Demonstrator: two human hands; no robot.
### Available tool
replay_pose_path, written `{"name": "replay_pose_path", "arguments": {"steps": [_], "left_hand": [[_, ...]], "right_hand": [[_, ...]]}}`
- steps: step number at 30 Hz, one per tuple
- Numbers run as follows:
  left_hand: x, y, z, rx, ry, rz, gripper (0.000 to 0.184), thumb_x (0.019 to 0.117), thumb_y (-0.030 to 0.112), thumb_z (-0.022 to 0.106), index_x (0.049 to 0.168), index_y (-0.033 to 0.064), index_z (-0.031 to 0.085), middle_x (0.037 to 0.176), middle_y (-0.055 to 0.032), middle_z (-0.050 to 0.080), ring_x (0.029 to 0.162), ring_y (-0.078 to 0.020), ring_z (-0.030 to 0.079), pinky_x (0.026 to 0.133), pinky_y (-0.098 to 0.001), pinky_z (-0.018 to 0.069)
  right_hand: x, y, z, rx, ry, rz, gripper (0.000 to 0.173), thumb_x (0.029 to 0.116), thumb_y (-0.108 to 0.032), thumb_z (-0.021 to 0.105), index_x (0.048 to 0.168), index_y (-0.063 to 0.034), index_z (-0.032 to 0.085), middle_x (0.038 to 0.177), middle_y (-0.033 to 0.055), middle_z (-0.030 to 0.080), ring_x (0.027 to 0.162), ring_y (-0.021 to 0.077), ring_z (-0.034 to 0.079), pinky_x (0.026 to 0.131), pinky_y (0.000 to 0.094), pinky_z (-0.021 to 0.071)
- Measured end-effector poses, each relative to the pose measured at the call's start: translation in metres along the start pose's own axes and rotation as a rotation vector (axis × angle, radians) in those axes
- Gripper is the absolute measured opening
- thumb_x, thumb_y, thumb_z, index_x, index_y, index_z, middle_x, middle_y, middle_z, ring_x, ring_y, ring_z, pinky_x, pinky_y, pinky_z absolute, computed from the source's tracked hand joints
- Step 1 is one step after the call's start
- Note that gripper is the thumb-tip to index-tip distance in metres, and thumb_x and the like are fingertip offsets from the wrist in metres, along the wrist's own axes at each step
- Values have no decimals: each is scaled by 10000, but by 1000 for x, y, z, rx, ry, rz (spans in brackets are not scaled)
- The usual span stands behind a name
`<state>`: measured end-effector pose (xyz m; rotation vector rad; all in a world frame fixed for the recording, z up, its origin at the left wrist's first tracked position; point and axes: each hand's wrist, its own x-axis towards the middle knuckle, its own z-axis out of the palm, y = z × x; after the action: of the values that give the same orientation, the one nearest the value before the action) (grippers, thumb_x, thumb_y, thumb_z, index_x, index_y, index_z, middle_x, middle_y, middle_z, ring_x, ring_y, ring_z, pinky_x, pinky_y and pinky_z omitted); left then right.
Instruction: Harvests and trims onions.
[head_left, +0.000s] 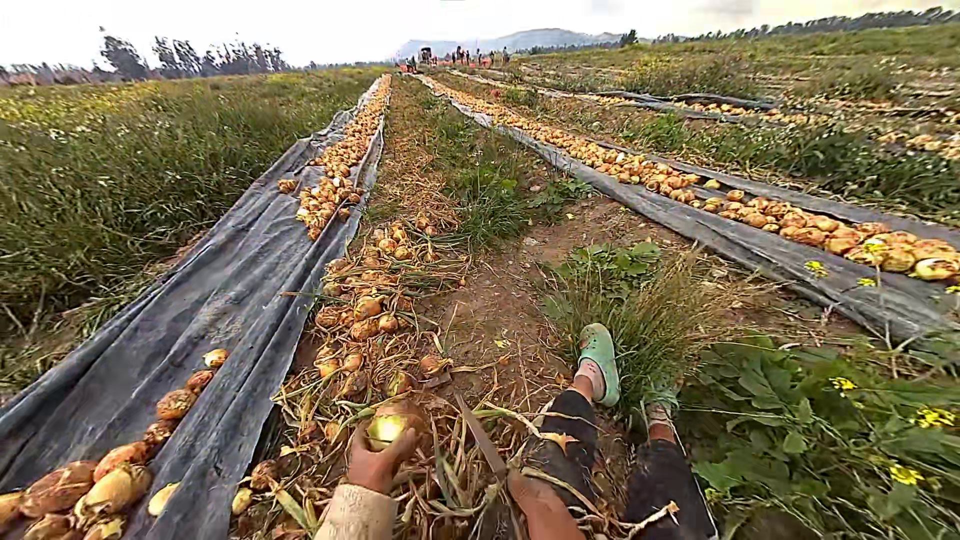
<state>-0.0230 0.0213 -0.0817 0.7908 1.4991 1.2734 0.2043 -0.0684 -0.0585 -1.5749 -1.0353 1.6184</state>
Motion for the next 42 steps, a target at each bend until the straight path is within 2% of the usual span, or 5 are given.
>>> {"name": "replay_pose_path", "arguments": {"steps": [10,26,33,39,42], "left_hand": [[-91,3,43,-807,-318,-187,914,493,644,910,1173,106,622,999,-96,735,900,-229,738,719,-421,630],[-65,-53,-8,-227,-330,15,1077,461,4,889,1418,-63,398,1170,-133,701,1019,-169,727,904,-336,622],[15,-24,-91,-794,491,-110,279,1116,329,326,1238,130,478,949,-40,655,763,-146,688,655,-292,600],[113,-50,-187,-74,526,41,72,1010,38,601,1056,-9,630,788,-45,679,662,-111,666,641,-281,583],[177,-70,-220,767,307,-252,429,957,181,725,1342,24,620,1282,-208,670,1229,-335,624,1082,-515,455]], "right_hand": [[5,-28,6,-283,196,-504,1009,750,-691,736,1352,98,555,1202,183,698,1161,188,663,1016,372,527],[13,3,39,137,-151,73,382,1099,-321,363,847,-124,571,506,-63,473,384,31,435,395,191,399],[29,12,21,206,-15,106,522,1122,-337,207,770,-120,524,498,-40,488,396,51,465,404,201,418],[31,16,-1,313,9,172,617,1100,-410,35,785,-141,492,513,-45,504,408,55,478,419,198,423],[31,19,-8,318,17,146,611,1099,-389,32,817,-137,512,545,-44,556,432,53,514,441,199,451]]}}
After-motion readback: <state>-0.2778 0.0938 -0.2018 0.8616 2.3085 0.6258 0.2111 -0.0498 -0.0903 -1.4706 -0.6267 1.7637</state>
